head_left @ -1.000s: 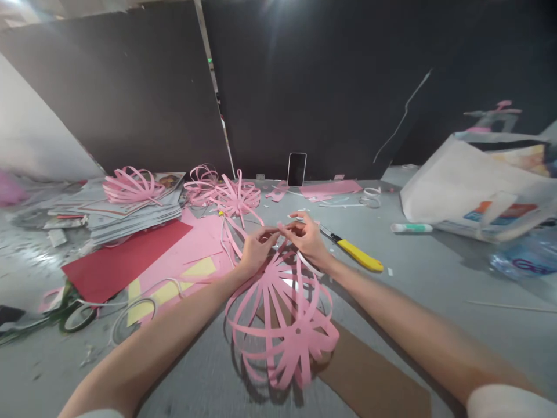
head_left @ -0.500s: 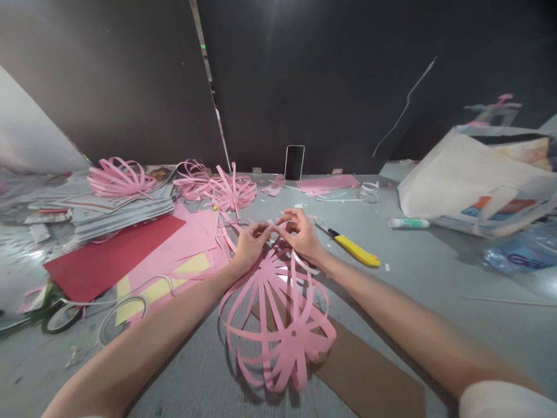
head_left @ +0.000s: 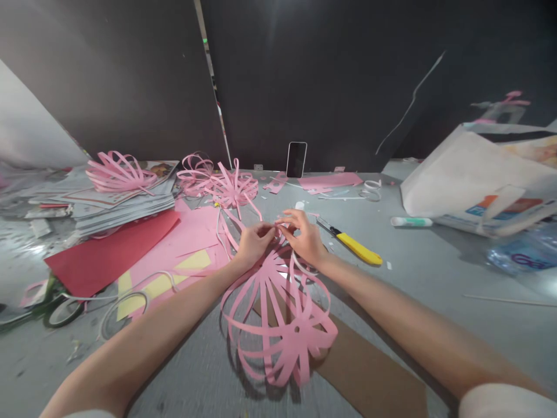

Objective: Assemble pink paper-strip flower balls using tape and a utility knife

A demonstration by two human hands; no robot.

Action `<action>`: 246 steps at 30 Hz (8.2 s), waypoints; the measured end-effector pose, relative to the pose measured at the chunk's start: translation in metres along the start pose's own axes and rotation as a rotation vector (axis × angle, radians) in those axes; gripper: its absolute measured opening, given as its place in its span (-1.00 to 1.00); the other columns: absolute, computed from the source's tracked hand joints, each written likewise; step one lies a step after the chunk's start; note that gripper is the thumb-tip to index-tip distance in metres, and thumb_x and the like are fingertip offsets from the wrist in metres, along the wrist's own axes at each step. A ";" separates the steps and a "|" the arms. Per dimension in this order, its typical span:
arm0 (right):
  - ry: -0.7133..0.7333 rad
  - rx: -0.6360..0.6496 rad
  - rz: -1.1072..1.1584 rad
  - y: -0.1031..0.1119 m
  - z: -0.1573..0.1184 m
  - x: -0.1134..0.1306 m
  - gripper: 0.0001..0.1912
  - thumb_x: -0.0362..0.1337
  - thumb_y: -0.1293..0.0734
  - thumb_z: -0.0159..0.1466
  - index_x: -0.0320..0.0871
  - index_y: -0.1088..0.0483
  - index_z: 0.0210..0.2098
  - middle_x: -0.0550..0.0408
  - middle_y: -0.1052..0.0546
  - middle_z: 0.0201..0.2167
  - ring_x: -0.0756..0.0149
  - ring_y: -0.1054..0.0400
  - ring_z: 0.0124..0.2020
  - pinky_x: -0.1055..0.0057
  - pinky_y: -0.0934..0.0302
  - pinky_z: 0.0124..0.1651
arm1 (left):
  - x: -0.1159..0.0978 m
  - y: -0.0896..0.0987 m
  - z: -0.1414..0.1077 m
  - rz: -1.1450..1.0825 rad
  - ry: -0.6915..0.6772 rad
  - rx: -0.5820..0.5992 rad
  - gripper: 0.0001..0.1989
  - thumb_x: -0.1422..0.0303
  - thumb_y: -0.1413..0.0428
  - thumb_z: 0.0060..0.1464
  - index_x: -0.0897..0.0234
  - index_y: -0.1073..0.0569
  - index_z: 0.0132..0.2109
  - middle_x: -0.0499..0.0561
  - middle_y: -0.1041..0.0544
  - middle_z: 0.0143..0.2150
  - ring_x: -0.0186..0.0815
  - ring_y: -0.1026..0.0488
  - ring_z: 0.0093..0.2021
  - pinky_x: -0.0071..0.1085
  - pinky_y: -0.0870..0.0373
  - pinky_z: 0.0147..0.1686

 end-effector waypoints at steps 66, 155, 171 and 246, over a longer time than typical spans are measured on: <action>-0.067 0.005 -0.010 0.000 0.001 -0.002 -0.66 -0.12 -0.37 0.40 -0.04 -0.29 0.10 0.05 -0.68 -0.22 0.24 -0.55 -0.38 0.29 -0.39 -0.19 | -0.010 -0.001 -0.006 0.215 -0.130 0.015 -0.77 0.26 -0.18 0.21 0.30 -0.67 -0.21 0.03 -0.64 -0.37 -0.30 -0.52 -0.38 -0.40 -0.40 -0.32; -0.103 0.005 0.021 0.001 0.000 -0.001 -0.67 -0.06 -0.39 0.40 -0.02 -0.30 0.06 -0.01 -0.71 -0.15 0.06 -0.65 -0.10 0.17 -0.46 -0.05 | 0.011 0.003 0.003 0.123 -0.030 0.035 -0.66 0.08 -0.12 0.29 0.27 -0.48 -0.27 -0.12 -0.38 -0.50 -0.39 -0.32 -0.47 -0.43 -0.25 -0.39; -0.139 0.002 0.050 0.001 0.001 -0.006 -0.66 -0.10 -0.42 0.38 -0.01 -0.31 0.06 0.03 -0.72 -0.19 0.06 -0.65 -0.08 0.15 -0.43 0.00 | 0.006 0.001 0.002 0.040 -0.009 0.065 -0.63 0.05 -0.20 0.23 0.32 -0.55 -0.16 -0.08 -0.47 -0.45 -0.38 -0.35 -0.45 -0.43 -0.29 -0.38; -0.094 0.063 -0.337 0.049 0.026 -0.017 -0.68 -0.27 -0.24 0.38 -0.09 -0.25 0.12 0.03 -0.57 -0.19 0.32 -0.34 -0.54 0.31 -0.24 -0.33 | 0.008 0.008 0.003 -0.236 0.065 -0.113 -0.56 0.01 -0.34 0.05 0.32 -0.55 -0.17 -0.02 -0.55 -0.36 -0.46 -0.38 -0.54 -0.52 -0.29 -0.63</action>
Point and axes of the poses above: each hand's wrist, its own z-axis towards the middle knuckle, its own y-axis out of the back of the hand, x = y × z, the point moved 6 cm from there along z, towards the middle knuckle
